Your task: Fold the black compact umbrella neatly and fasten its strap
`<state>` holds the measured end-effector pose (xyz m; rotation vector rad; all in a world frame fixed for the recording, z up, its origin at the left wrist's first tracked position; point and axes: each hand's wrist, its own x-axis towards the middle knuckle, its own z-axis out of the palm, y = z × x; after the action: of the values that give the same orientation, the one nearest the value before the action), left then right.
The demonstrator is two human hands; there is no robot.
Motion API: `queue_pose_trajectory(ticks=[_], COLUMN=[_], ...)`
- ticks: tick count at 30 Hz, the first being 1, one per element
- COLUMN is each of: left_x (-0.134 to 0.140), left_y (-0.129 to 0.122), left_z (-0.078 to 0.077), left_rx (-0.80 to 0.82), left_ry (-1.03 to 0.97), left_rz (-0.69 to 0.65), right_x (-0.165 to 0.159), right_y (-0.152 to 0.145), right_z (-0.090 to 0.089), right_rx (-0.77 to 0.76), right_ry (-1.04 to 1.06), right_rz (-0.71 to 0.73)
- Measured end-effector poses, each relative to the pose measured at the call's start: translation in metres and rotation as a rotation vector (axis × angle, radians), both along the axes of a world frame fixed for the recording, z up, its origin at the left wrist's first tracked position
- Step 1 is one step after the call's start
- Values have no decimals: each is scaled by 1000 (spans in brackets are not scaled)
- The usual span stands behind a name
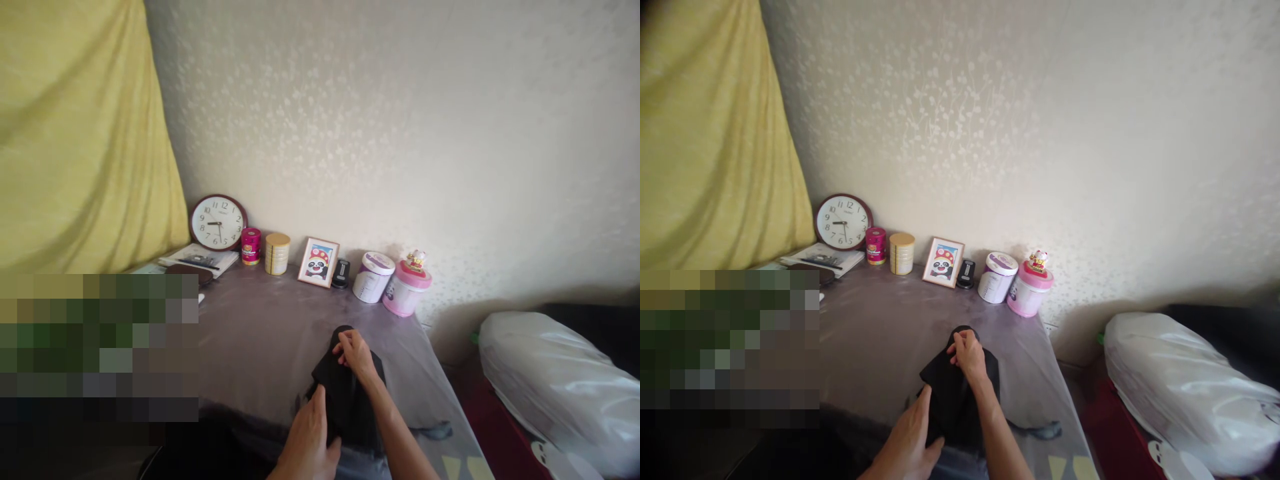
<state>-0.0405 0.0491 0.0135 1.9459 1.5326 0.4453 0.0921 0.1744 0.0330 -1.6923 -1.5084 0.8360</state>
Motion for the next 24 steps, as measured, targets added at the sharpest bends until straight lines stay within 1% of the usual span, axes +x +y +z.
queue_pose_trajectory(ticks=[2, 5, 7, 8, 9, 11, 13, 14, 17, 20, 22, 24], left_x=[-8, -13, -9, -6, -1, 6, 12, 14, 16, 19, 22, 26], left_y=[-1, -2, 0, 0, 1, 2, 2, 2, 2, 1, 1, 0], left_z=[9, 20, 20, 18, 15, 8, 0, -3, -12, -21, -26, -30], left_rx=[69, 325, 445, 458, 436, 326, 219, 193, 204, 241, 263, 270], left_ry=[-32, -72, -60, -49, -32, 10, 41, 48, 47, 27, 13, 23], left_rz=[36, 106, 90, 55, 11, -65, -91, -90, -91, -113, -101, -57], right_x=[0, -2, -3, -4, -4, -5, -4, -3, 2, 9, 14, 19], right_y=[-3, -8, -12, -14, -16, -20, -27, -32, -50, -66, -68, -60], right_z=[2, 8, 11, 13, 14, 15, 16, 16, 16, 11, 4, -5], right_rx=[22, 51, 55, 57, 65, 103, 161, 194, 318, 458, 512, 530], right_ry=[-66, -156, -201, -223, -244, -276, -286, -281, -260, -277, -303, -337], right_rz=[40, 92, 121, 133, 142, 159, 188, 212, 294, 395, 456, 465])
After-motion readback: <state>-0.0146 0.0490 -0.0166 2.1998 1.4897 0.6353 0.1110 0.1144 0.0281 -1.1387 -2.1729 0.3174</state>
